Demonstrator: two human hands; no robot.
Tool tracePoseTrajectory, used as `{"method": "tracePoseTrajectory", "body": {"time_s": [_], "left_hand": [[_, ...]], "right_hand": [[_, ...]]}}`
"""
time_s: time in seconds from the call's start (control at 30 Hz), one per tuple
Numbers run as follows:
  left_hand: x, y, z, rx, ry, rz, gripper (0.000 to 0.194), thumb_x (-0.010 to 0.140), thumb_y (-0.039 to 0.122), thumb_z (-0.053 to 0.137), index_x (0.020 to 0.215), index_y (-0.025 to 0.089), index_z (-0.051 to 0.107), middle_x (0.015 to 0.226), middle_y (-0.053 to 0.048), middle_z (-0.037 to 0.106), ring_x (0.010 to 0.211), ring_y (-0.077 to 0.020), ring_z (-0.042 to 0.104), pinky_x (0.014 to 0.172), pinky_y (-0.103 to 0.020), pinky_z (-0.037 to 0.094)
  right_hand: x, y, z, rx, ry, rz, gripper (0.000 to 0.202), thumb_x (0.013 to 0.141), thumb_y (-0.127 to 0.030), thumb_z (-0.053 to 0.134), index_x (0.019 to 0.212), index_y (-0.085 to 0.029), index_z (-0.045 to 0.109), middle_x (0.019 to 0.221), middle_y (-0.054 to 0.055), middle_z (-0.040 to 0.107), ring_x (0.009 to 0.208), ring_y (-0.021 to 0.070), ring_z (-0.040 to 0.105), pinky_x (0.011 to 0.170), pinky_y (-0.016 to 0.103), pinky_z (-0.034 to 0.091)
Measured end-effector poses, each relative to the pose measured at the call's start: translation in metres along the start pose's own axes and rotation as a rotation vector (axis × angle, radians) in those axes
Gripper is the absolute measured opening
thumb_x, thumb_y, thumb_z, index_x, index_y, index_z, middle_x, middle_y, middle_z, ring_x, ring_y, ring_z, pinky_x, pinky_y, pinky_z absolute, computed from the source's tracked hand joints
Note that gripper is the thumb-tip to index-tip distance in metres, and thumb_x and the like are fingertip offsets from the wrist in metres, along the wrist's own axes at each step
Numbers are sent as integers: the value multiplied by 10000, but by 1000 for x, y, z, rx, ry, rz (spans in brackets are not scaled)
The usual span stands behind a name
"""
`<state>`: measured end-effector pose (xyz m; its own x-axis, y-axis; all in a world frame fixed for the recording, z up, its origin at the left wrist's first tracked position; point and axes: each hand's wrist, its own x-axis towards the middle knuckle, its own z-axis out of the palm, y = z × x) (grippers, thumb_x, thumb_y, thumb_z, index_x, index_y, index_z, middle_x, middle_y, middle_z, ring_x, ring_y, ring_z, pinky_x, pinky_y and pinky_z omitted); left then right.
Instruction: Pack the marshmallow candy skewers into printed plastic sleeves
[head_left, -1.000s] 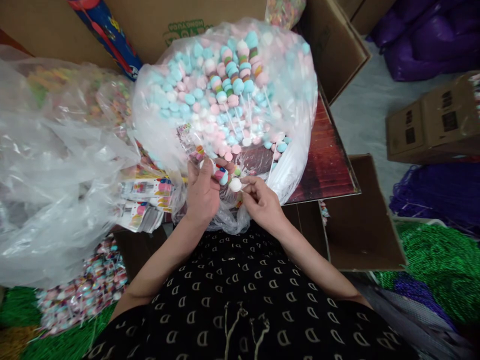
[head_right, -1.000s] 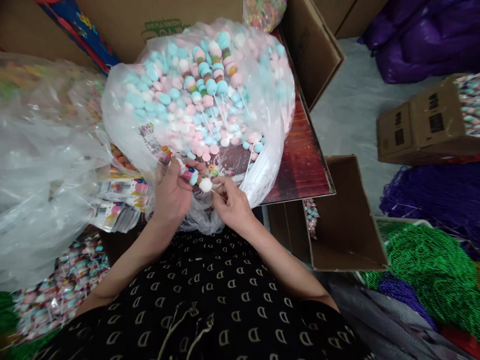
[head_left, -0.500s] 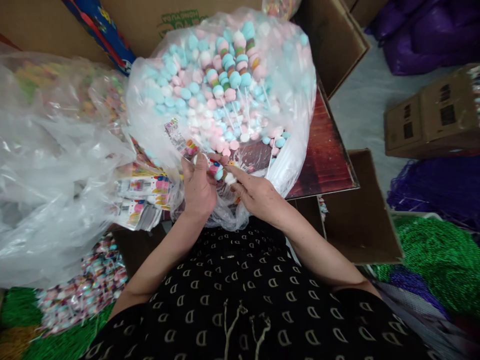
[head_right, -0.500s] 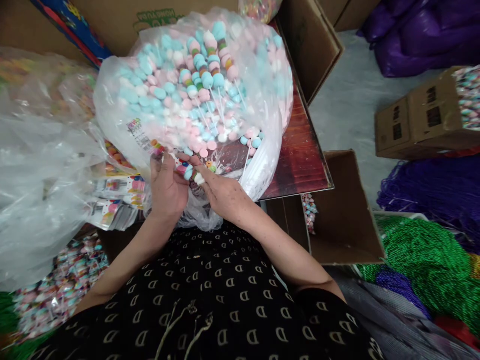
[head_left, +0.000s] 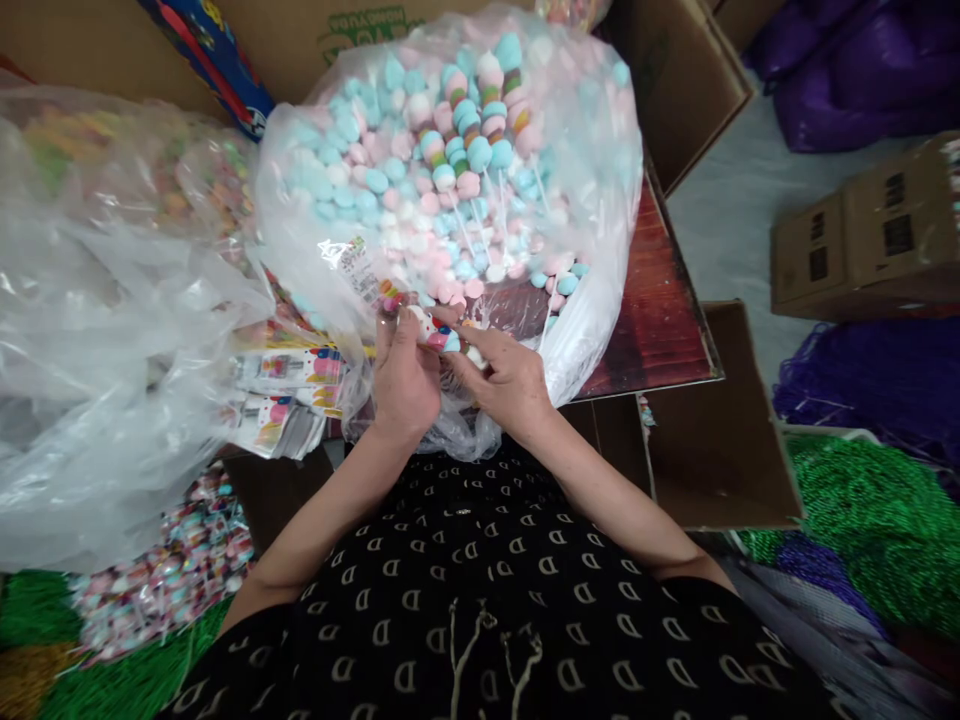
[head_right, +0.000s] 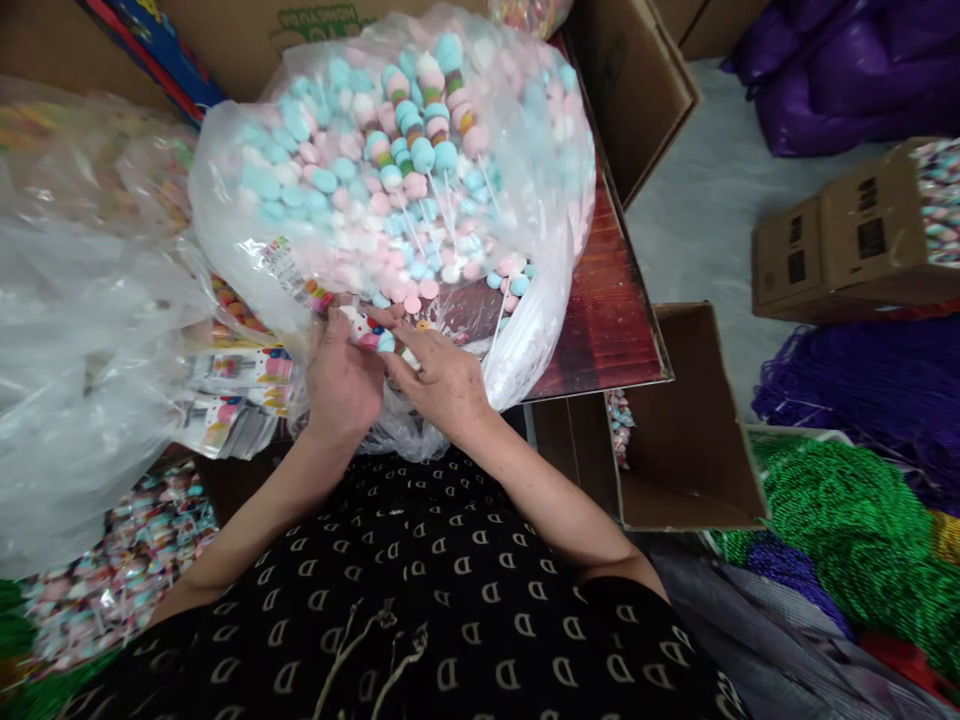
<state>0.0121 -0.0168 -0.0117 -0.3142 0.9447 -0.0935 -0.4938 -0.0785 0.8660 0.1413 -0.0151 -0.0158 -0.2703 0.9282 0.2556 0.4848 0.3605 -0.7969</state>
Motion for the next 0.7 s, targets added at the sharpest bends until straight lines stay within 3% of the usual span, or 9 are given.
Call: {"method": "tracePoseTrajectory", "body": {"time_s": [0.17, 0.43, 0.53, 0.7], "left_hand": [[-4, -4, 3, -96, -7, 12, 258, 937, 484, 723, 1042, 258, 654, 1003, -42, 757, 1190, -244, 698, 1055, -423, 532], [-7, 3, 8, -100, -53, 13, 232, 859, 428, 809, 962, 258, 688, 908, -6, 774, 1057, -218, 742, 1085, -413, 532], [0, 16, 2, -56, -92, -48, 227, 814, 353, 845, 971, 258, 710, 955, -20, 788, 1113, -236, 732, 1049, -395, 545], [8, 20, -5, -30, -81, -176, 190, 879, 424, 764, 932, 242, 749, 959, -48, 796, 1165, -251, 716, 975, -370, 576]], "right_hand": [[3, 0, 4, -21, 44, 13, 266, 987, -297, 610, 1195, -296, 775, 1012, 21, 816, 927, 190, 749, 839, 343, 609], [2, 6, 13, -75, 104, -60, 249, 999, -300, 575, 1099, -244, 796, 964, 42, 818, 878, 180, 741, 813, 307, 583], [3, 11, 13, -98, 105, -80, 267, 1007, -325, 574, 1127, -223, 790, 930, 43, 813, 853, 171, 733, 809, 301, 576], [6, 10, 17, -198, 152, -161, 293, 1032, -355, 542, 1055, -218, 799, 832, 36, 787, 800, 160, 741, 690, 262, 558]]}}
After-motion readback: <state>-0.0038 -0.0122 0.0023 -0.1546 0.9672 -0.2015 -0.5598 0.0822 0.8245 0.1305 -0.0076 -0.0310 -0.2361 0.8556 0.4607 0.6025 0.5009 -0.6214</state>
